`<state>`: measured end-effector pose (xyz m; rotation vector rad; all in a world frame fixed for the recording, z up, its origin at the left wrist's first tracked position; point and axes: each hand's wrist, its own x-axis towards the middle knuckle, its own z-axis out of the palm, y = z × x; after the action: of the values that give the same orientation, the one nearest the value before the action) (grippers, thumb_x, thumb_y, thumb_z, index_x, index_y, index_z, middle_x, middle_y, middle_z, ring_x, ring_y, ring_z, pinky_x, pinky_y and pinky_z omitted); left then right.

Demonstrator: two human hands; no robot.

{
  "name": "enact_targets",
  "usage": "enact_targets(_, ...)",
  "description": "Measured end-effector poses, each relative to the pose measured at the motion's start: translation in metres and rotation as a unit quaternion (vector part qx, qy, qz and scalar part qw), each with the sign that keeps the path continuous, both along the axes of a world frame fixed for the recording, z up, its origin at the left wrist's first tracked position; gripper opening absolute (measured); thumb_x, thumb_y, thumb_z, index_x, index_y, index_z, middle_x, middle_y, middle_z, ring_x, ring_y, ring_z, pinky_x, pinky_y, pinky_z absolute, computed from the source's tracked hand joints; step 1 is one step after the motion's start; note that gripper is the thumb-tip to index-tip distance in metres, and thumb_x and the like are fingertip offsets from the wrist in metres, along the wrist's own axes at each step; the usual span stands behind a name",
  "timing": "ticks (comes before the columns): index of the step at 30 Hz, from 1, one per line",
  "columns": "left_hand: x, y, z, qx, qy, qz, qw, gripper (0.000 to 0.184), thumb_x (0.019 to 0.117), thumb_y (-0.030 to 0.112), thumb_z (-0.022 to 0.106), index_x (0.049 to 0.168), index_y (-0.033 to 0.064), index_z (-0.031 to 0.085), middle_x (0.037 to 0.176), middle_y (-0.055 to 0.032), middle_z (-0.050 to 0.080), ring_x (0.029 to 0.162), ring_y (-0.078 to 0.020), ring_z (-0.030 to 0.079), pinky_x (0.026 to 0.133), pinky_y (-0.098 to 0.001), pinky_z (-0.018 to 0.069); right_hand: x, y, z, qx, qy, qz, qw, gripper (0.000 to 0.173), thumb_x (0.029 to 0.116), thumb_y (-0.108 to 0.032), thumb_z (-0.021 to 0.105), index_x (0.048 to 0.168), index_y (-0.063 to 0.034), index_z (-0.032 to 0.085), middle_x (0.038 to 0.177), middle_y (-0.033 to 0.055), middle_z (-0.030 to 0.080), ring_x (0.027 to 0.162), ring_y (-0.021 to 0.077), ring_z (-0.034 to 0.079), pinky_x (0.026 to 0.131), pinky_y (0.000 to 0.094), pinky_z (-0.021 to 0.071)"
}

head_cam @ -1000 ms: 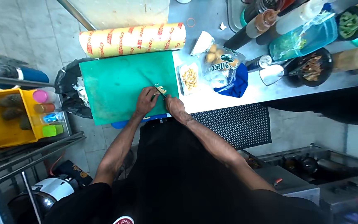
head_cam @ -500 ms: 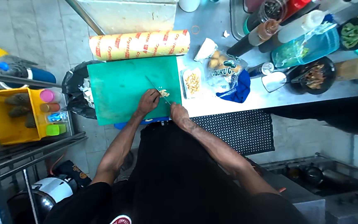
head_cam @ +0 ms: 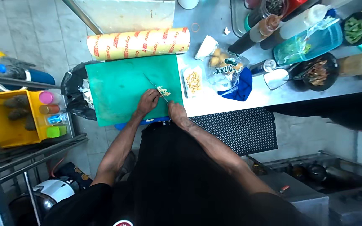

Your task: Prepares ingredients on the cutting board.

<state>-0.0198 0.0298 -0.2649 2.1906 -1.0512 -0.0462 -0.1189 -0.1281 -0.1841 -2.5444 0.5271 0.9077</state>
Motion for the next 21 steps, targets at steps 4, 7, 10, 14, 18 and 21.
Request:
enact_targets(4, -0.001, 0.004, 0.001, -0.006, 0.0, -0.004, 1.0, 0.018, 0.1014, 0.011, 0.059, 0.101, 0.0003, 0.073, 0.11, -0.0156, 0.072, 0.113, -0.0286, 0.068, 0.103, -0.0392, 0.0532, 0.022, 0.005, -0.009, -0.006, -0.027, 0.016, 0.999, 0.033, 0.1095, -0.029, 0.042, 0.121, -0.0039, 0.06, 0.104, 0.0223, 0.069, 0.095, 0.0419, 0.072, 0.072, 0.0575, 0.0588)
enact_targets(7, -0.001, 0.008, 0.01, -0.009, 0.013, 0.009, 1.0, 0.017, 0.1014, 0.013, 0.06, 0.102, 0.0021, 0.073, 0.112, -0.0144, 0.072, 0.114, -0.0268, 0.067, 0.103, -0.0384, 0.0532, 0.032, -0.003, 0.017, 0.007, 0.003, 0.037, 0.999, 0.027, 0.1069, -0.024, 0.046, 0.117, -0.0039, 0.062, 0.107, 0.0223, 0.068, 0.098, 0.0412, 0.071, 0.074, 0.0578, 0.0587)
enact_targets(10, -0.002, 0.017, 0.015, -0.011, 0.027, 0.041, 0.999, 0.018, 0.1015, 0.016, 0.061, 0.104, 0.0024, 0.073, 0.114, -0.0147, 0.071, 0.113, -0.0265, 0.067, 0.102, -0.0381, 0.0535, 0.019, -0.009, 0.047, 0.023, 0.046, 0.036, 0.998, 0.028, 0.1071, -0.027, 0.049, 0.115, -0.0049, 0.064, 0.108, 0.0217, 0.068, 0.098, 0.0404, 0.07, 0.075, 0.057, 0.0589)
enact_targets(14, -0.004, 0.014, 0.003, -0.011, 0.034, 0.069, 0.997, 0.021, 0.1011, 0.02, 0.062, 0.11, 0.0028, 0.072, 0.119, -0.0154, 0.068, 0.117, -0.0288, 0.064, 0.105, -0.0399, 0.0513, 0.005, -0.002, 0.022, 0.013, 0.045, 0.018, 0.999, 0.034, 0.1088, -0.033, 0.044, 0.12, -0.0045, 0.06, 0.107, 0.0226, 0.068, 0.097, 0.0412, 0.071, 0.074, 0.0578, 0.0591)
enact_targets(18, -0.003, 0.003, -0.004, -0.014, 0.024, 0.113, 0.993, 0.019, 0.0991, 0.018, 0.063, 0.106, 0.0028, 0.072, 0.119, -0.0148, 0.069, 0.119, -0.0289, 0.063, 0.106, -0.0394, 0.0499, 0.021, 0.013, -0.011, -0.018, -0.008, 0.007, 1.0, 0.033, 0.1091, -0.032, 0.043, 0.123, -0.0058, 0.059, 0.105, 0.0222, 0.07, 0.096, 0.0419, 0.072, 0.073, 0.0576, 0.059)
enact_targets(21, 0.001, 0.002, 0.0, -0.007, 0.029, 0.092, 0.995, 0.018, 0.1, 0.016, 0.061, 0.103, 0.0027, 0.072, 0.117, -0.0142, 0.07, 0.118, -0.0282, 0.064, 0.106, -0.0393, 0.0503, 0.036, 0.014, -0.01, -0.004, -0.016, 0.013, 1.0, 0.032, 0.1086, -0.031, 0.044, 0.119, -0.0065, 0.062, 0.107, 0.0216, 0.07, 0.096, 0.0408, 0.072, 0.073, 0.0574, 0.0591)
